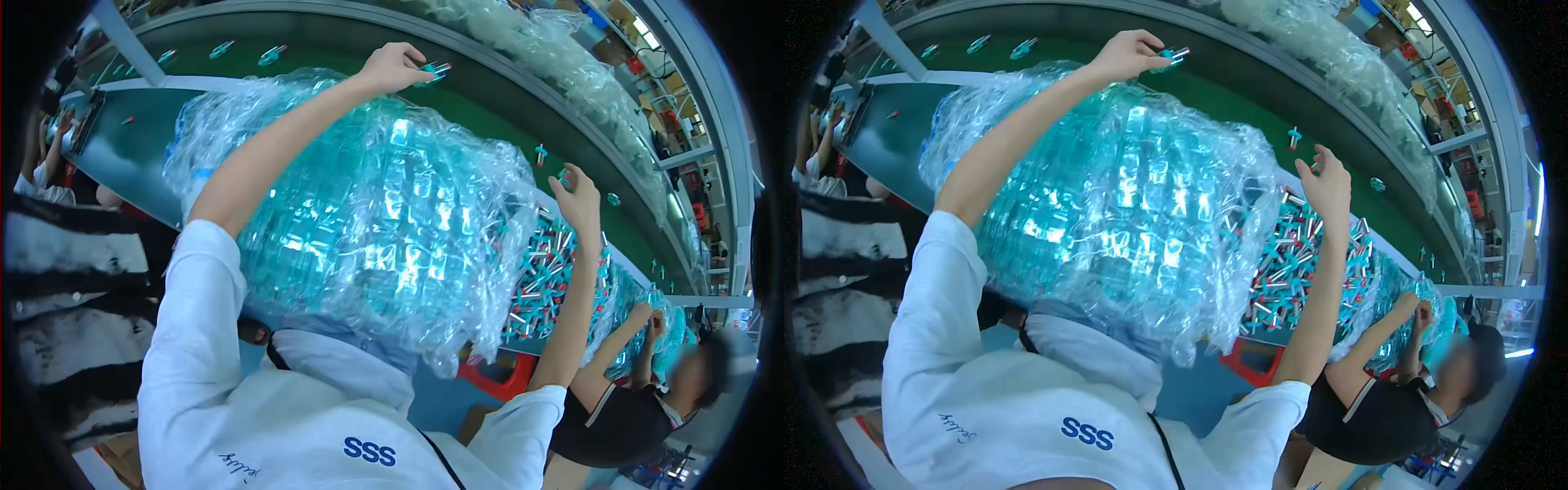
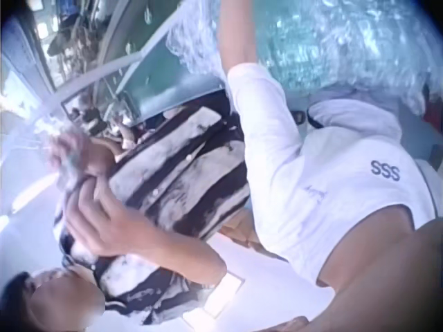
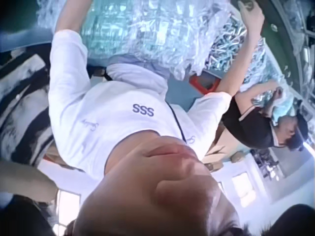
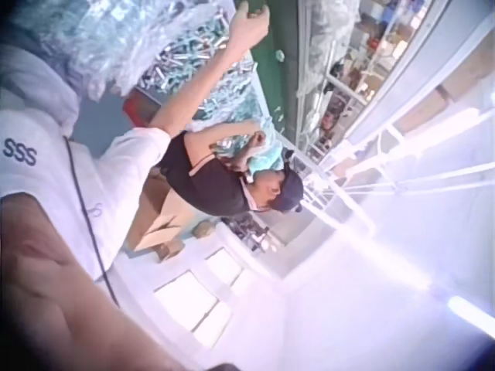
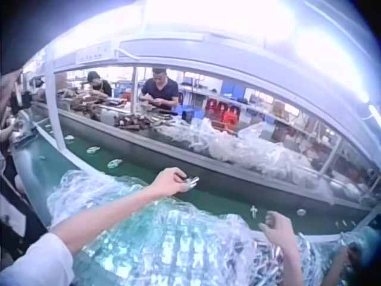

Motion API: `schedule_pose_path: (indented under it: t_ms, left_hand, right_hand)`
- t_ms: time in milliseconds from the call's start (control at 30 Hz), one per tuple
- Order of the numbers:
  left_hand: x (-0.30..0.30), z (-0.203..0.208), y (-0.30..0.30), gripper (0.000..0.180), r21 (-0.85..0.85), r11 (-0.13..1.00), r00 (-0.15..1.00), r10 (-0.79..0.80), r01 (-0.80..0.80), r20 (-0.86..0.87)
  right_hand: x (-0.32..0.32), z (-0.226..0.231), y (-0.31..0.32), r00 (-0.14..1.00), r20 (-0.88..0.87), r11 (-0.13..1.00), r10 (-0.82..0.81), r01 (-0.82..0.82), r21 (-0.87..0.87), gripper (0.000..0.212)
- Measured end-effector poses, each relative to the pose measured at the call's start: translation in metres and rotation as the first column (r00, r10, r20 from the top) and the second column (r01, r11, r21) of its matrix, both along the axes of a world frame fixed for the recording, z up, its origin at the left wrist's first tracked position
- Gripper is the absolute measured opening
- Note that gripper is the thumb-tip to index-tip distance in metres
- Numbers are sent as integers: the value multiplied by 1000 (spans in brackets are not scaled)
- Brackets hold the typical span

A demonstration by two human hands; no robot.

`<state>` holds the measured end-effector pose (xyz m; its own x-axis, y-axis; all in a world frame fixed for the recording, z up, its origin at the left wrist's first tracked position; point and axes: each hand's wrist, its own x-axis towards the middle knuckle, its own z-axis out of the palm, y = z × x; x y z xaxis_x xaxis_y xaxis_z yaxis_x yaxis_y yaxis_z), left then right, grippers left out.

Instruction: Assembling small plastic and metal components on a factory assembly line.

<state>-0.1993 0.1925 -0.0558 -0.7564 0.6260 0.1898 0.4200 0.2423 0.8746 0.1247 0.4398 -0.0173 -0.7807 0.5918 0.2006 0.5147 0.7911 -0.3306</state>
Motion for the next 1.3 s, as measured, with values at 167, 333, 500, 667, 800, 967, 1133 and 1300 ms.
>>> schedule_pose_path:
  t_ms: [167, 333, 500, 667, 800, 967, 1133, 1300]
  left_hand:
    - [-50, -47, 29, 35, -428, 904, 959, -133, 13, -252]
    - [-39, -46, 21, 43, -557, 826, 885, -191, -89, -424]
    - [4, 8, -26, 59, -357, 859, 801, -486, 366, -350]
    - [20, -3, -97, 64, -505, 772, 665, -613, 387, -427]
    - [35, -10, -106, 56, -332, 876, 677, -481, 349, -557]
    - [100, -7, -125, 44, -473, 836, 619, -533, 278, -577]
    - [95, -3, -128, 47, -443, 855, 680, -495, 270, -541]
    - [98, 3, -122, 49, -462, 835, 695, -522, 298, -494]
  right_hand:
    - [-62, -51, 59, 957, 221, 981, -186, 192, -9, 43]
    - [-83, -69, 63, 964, 195, 973, -182, 148, 177, 35]
    - [-56, -24, 35, 984, -42, 982, -175, 178, 69, 25]
    - [-26, 24, -111, 909, -398, 954, 125, -220, -204, 21]
    - [7, -21, -204, 863, -286, 864, 416, -473, -172, 16]
    - [22, -62, -202, 842, -341, 857, 419, -490, -157, 17]
    - [19, -64, -205, 827, -417, 847, 377, -490, -206, 16]
    - [19, -67, -203, 815, -468, 836, 340, -490, -245, 15]
